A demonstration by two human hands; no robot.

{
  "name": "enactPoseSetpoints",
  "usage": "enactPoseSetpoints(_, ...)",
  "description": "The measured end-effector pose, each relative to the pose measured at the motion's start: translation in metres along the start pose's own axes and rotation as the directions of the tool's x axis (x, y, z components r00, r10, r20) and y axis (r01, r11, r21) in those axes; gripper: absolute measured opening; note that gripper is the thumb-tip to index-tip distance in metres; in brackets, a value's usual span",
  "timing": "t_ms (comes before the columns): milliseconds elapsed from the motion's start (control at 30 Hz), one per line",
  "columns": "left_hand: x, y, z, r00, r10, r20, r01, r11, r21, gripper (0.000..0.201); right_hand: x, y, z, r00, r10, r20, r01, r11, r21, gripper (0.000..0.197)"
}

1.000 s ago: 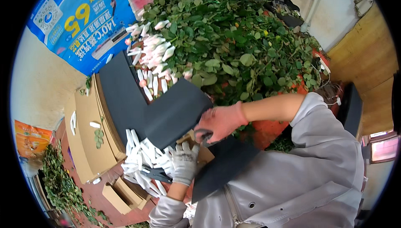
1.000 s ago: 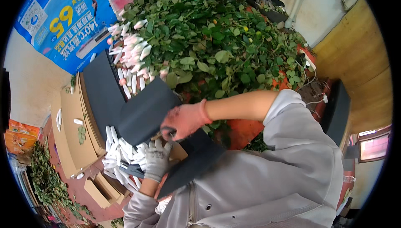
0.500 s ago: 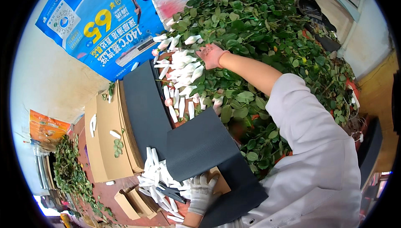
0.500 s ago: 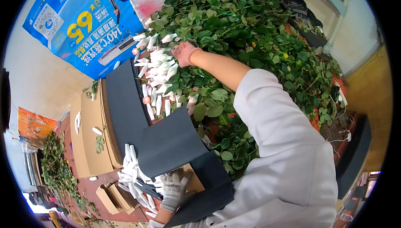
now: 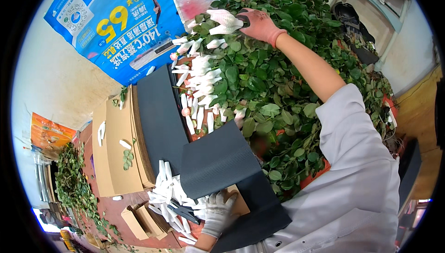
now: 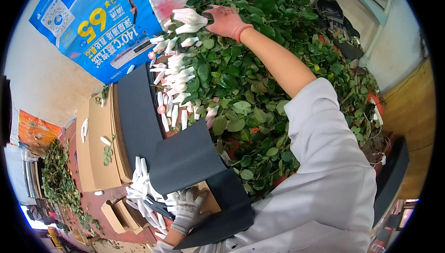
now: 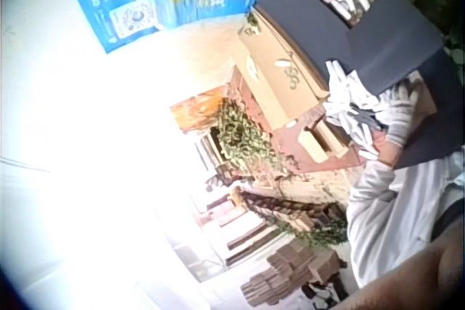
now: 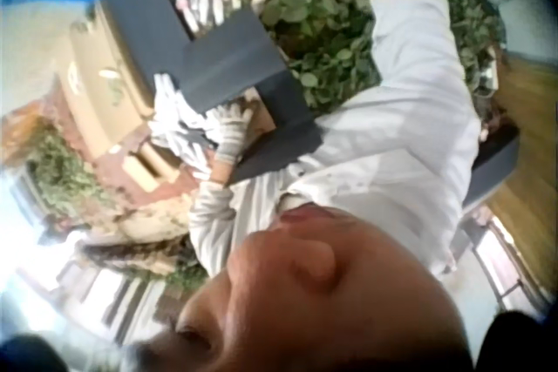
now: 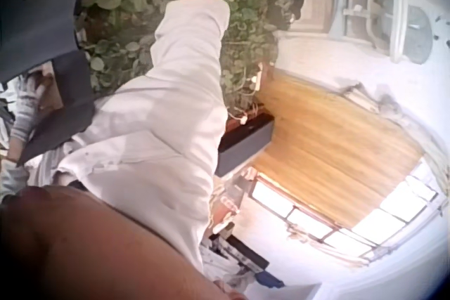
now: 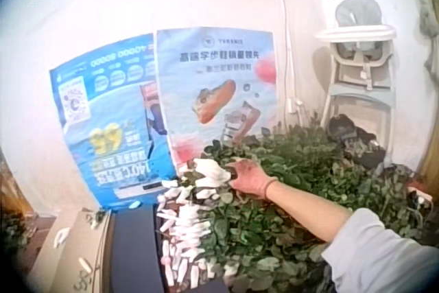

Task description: The person organizes pink roses on a workspace, places them into a black protective sleeve, and secures the bundle with cardboard inserts.

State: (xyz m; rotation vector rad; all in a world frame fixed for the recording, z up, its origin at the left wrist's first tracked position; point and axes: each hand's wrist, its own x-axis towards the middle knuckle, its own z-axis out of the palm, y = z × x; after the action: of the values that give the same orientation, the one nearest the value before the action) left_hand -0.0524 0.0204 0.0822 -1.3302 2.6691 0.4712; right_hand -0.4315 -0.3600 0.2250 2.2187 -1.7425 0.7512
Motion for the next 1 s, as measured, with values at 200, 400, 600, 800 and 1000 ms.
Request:
enactPoseSetpoints(200,-0.004,0.002,-0.006,1.000,-0.016,0.027,0.016,0.999,-0.028,0.076,-0.018,-0.059,0.055,0.807,-0.150,0.571,0.230,0.971,-0.070,0.052)
enactPoseSetpoints(400,-0.002,0.003,-0.008,1.000,-0.005,0.001,0.005,1.000,-0.028,0.075,-0.038,-0.060,0.137,0.775,0.022,0.631,0.179,0.951,-0.254,0.039)
enactPoseSetpoints(600,-0.002,0.000,-0.001,1.000,-0.022,0.014,0.023,0.996,-0.085,0.074,-0.020,-0.062,0.129,0.735,-0.004,0.678,0.197,0.958,-0.207,0.037)
enactPoseSetpoints(800,-0.004,-0.006,0.012,1.000,-0.011,0.027,0.015,0.988,-0.154,0.078,0.012,-0.023,0.120,0.959,-0.068,0.276,0.136,0.962,-0.238,0.040)
enactPoseSetpoints(1000,0.015,0.007,-0.007,0.926,-0.040,-0.376,0.038,0.999,-0.015,0.036,0.029,-0.003,0.140,0.852,0.070,0.518,0.138,0.926,-0.351,0.050)
